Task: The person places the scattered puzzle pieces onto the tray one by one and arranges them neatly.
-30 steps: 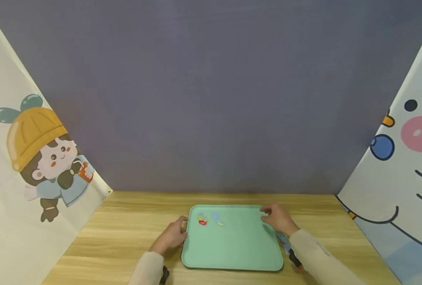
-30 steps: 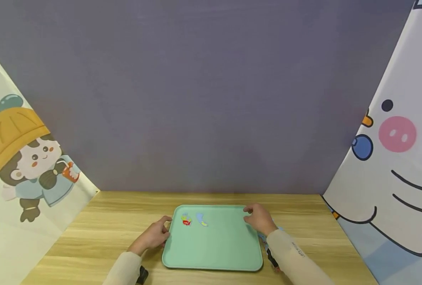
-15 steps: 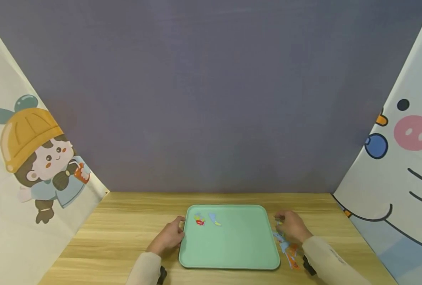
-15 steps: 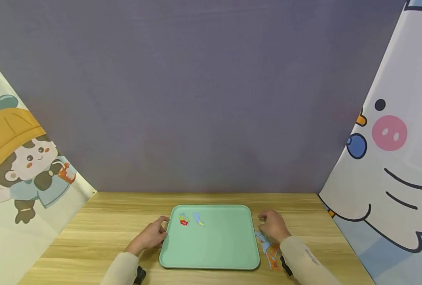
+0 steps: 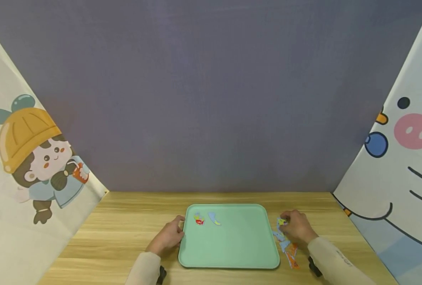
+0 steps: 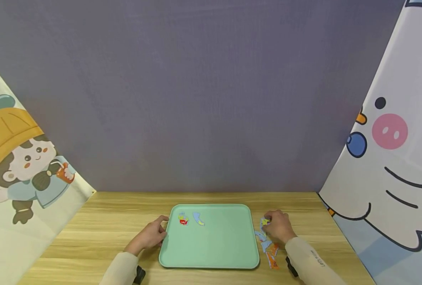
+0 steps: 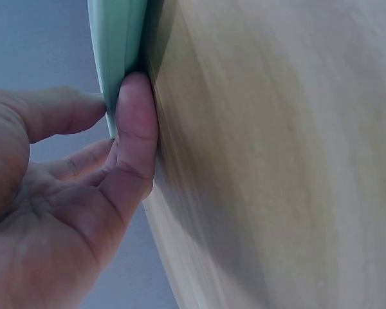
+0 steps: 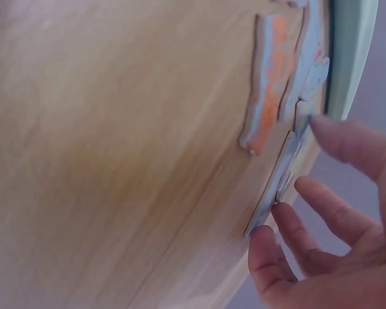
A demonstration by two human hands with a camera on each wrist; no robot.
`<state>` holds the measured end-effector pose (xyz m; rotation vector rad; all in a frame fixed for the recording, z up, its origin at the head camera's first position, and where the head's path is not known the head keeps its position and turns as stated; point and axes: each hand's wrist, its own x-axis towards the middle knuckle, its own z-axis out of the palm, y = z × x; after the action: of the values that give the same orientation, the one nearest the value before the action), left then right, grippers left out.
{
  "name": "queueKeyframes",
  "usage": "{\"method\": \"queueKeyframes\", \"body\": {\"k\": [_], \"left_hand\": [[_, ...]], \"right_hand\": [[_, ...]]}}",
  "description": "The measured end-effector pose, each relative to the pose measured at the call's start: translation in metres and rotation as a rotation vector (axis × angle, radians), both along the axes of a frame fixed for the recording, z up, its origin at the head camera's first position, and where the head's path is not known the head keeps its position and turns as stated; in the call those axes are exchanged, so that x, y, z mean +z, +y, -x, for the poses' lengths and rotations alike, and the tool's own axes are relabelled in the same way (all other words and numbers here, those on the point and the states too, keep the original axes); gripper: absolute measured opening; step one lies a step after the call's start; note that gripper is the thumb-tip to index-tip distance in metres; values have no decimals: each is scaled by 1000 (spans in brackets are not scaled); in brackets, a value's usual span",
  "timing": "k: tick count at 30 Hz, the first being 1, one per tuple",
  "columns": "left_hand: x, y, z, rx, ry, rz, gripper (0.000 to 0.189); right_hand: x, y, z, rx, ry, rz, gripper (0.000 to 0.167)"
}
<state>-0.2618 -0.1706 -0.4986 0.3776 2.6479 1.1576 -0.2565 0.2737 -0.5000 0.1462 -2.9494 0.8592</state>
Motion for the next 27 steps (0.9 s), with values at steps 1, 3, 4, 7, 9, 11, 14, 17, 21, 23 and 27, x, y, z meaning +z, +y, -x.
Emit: {"method": "queueKeyframes", "body": {"k": [1,3,4,7,9,11,14,17,21,23,27], "left_hand": [[0,0,0,0,-1,-2,49],[0,0,-1,1,-4,-2,49],[1,1,-1,2,-4,-1,49],[1,1,-1,3,-2,1,49],[1,1,-1,5,-3,2,49],[1,1,0,7,-2,2,49],[1,0,-1,10,-3,5,49],[0,-1,0,7,-3,4,49],[-1,-1,0,3,-5,-4,49],[-1,-1,-1,1,-4,-9,49],[0,-1,-1,4,-7,-8,49]], "right_hand": [[0,0,0,3,-9,7,44],[-1,1,-1,13,-19,13,47],[-2,1,-1,20,-24,12,49],[-3,3,-2,44,-22,-6,55],[-4,4,-2,60,-23,-24,58],[-5,4,-2,67,-24,-22,56],[-4,5,-2,79,-23,-10,52],[-2,4,0,84,-26,-9,49],[0,4,3,84,-48,-26,49],[1,5,5,81,-56,-27,50],[4,4,9,76,-54,-30,51]]}}
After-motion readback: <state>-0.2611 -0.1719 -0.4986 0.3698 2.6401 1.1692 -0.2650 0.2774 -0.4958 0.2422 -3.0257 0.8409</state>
